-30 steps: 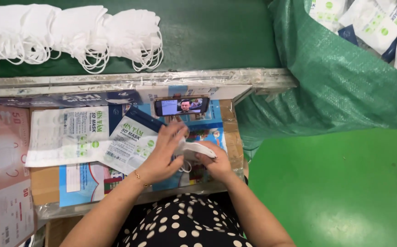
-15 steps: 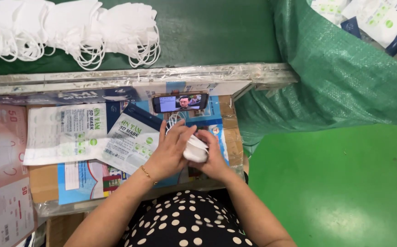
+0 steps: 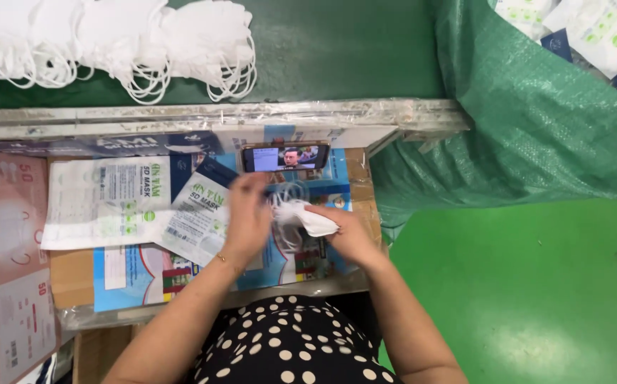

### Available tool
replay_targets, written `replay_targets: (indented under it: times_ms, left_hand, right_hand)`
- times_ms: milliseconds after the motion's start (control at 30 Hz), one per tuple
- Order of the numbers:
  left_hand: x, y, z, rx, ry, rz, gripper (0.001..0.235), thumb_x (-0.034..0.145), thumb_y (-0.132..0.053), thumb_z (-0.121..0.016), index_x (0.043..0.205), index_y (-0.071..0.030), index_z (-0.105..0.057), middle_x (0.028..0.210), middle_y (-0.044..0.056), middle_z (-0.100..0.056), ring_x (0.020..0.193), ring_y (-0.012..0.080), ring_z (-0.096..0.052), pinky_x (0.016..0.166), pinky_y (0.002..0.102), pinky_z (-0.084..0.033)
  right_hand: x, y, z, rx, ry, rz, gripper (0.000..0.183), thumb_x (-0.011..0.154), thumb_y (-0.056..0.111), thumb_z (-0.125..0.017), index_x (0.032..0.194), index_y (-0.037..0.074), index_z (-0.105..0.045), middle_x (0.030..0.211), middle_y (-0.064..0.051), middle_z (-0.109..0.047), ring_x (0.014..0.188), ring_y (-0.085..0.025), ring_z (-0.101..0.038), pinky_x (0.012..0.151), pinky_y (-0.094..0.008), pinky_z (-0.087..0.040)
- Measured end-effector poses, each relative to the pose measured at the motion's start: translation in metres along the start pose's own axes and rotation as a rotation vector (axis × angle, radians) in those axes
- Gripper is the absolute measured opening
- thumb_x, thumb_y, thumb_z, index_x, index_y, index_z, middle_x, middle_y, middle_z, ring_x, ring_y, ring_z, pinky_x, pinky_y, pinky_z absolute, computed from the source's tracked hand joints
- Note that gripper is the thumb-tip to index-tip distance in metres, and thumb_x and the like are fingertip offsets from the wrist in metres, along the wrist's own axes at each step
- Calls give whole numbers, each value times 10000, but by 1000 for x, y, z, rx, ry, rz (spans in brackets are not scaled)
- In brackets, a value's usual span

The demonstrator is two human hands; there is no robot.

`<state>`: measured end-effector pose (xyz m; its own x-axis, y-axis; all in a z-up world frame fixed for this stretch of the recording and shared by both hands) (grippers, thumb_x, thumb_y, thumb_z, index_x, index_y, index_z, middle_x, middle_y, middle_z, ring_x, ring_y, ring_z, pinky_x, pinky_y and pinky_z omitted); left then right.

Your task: The person is putting masks into plastic bags.

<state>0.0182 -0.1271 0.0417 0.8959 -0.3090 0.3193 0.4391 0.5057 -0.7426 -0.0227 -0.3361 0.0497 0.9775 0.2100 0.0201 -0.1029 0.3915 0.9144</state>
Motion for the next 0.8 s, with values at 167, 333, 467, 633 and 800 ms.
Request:
replay_targets:
  times_ms: [167,333,467,633,800]
  left_hand:
    - [-4,48,21,489,-16,332,708,825,-298,-714,1428,9,-505,1221,230,-498,1093,429,-451,903,570,-370]
    - [-41,69,25,400,402,67,574,797,-26,-590,1352,-159,-653,1231,108,-620,1127,343,-581,1009,429,-490]
    - [-30,49,39,315,201,190,331,872,-91,-633,1201,-103,-674,1122,143,-634,1071,365,-628,965,432,-516]
    - [-26,35,25,476,113,246,534,725,-79,-660,1222,103,-585,1108,252,-574,953,421,-624,799,447,-549]
    - [-33,50,12,586,90,225,335,866,-44,-630,1192,35,-616,1128,199,-598,967,371,-649,756,432,-568]
  right_hand:
    - [-30,-11,31,45,121,-336,255,906,94,-745,1154,38,-765,981,-161,-786,886,-285,-681,793,-351,-559]
    - [-46,-46,29,131,-70,-351,213,993,160,-705,1149,24,-757,939,-92,-754,826,-208,-654,731,-358,-550]
    - [-27,-19,20,170,-170,-321,216,1028,186,-689,1146,18,-754,922,-64,-742,803,-177,-643,706,-361,-547]
    - [-29,23,-6,-178,-170,201,403,893,-10,-654,1288,64,-678,1248,-143,-726,1117,-309,-714,973,-398,-530]
    - [-32,31,-22,-322,-138,247,504,796,-47,-666,1282,85,-673,1260,-149,-702,1166,-338,-661,1001,-423,-502]
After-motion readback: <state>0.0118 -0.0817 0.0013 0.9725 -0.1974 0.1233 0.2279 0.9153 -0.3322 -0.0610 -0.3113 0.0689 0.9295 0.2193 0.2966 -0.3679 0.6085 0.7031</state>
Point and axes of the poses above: each hand's wrist, its own x-axis towards the middle knuckle, its own z-axis out of the back of the hand, y = z × x, the point moved 6 cm from there along x, towards the middle knuckle
